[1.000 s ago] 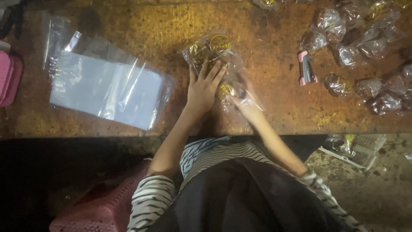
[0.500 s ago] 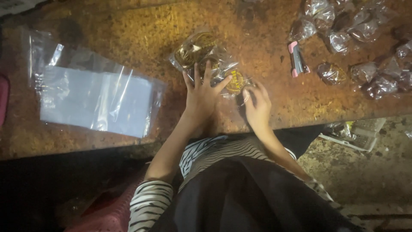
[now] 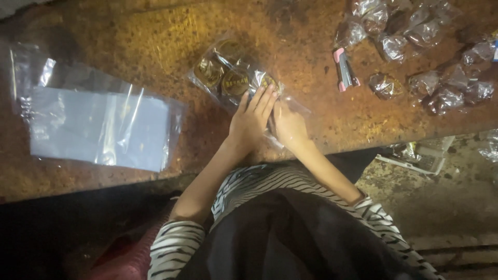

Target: Packing individually wrapped cakes into larger plastic bags and sealing them with a stapler.

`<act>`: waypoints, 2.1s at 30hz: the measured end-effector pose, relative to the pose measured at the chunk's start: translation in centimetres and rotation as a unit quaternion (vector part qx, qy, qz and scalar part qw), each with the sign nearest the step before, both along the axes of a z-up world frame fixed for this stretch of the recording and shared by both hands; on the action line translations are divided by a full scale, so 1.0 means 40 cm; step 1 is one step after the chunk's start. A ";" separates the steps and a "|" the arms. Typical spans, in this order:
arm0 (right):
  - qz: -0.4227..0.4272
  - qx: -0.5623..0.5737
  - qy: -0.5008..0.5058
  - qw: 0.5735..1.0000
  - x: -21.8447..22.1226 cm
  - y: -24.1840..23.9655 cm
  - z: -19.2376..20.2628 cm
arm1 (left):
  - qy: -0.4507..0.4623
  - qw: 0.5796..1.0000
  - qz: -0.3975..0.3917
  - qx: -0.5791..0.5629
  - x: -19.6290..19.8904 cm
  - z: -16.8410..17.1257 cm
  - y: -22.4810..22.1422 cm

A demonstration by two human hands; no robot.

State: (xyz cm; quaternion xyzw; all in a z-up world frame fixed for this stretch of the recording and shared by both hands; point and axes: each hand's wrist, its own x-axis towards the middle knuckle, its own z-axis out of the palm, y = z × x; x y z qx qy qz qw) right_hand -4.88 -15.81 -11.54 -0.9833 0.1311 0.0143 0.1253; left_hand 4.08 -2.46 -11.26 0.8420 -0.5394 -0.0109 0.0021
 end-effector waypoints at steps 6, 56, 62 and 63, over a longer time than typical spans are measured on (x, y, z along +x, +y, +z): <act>0.125 -0.080 -0.117 0.982 0.007 -0.030 -0.206 | -0.020 0.999 -0.022 -0.029 0.004 0.034 0.004; -0.077 0.102 -0.040 0.991 0.638 -0.463 0.169 | 0.064 0.945 -0.103 -0.304 -0.144 0.112 0.043; -0.212 0.124 -0.046 0.968 0.673 -0.485 0.147 | 0.083 0.944 -0.112 -0.298 -0.143 0.154 0.056; -0.203 0.111 -0.034 0.972 0.678 -0.465 0.179 | 0.080 0.937 -0.110 -0.321 -0.137 0.180 0.052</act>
